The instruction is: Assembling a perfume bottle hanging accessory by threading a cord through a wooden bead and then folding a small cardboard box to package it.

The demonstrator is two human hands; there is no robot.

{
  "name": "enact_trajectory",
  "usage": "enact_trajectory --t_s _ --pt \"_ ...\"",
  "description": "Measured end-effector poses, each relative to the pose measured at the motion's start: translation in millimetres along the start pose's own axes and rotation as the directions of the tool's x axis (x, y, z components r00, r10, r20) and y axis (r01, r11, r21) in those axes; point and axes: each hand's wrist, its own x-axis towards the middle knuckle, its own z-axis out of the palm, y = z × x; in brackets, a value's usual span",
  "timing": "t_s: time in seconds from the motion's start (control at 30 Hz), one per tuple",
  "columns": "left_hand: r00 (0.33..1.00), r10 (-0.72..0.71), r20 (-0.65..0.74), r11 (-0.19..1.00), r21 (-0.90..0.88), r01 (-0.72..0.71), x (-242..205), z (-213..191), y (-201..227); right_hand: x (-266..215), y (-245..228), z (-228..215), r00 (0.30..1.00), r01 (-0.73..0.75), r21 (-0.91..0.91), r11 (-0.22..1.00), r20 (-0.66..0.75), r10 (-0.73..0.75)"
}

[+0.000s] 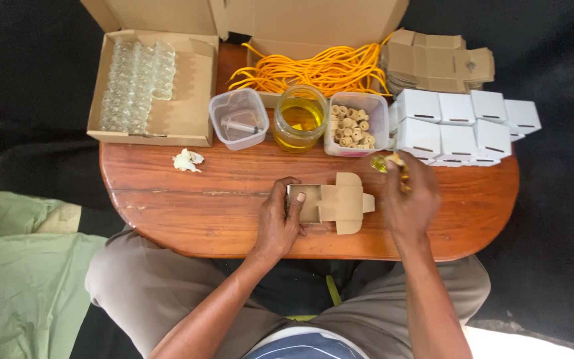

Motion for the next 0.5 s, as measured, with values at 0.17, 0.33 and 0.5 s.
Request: enact_trajectory --t_s 0.17,0.33,0.5 --pt "0.997 0.066 0.04 0.998 -0.008 -0.066 -0.1 -1.4 -5.8 3.2 -74.0 -44.3 0.958 -0.248 0.417 0.874 0.238 0.158" --pt "0.993 0.101 0.058 0.995 -0.019 -0.1 0.1 -0.2 -13.1 -4.8 -94.5 -18.5 0.854 -0.361 0.377 0.853 0.5 0.14" --pt "0.99 0.117 0.074 0.993 -0.013 -0.116 -0.1 -2.1 -2.5 -1.6 -105.6 -4.1 0.786 -0.34 0.284 0.896 0.61 0.105"
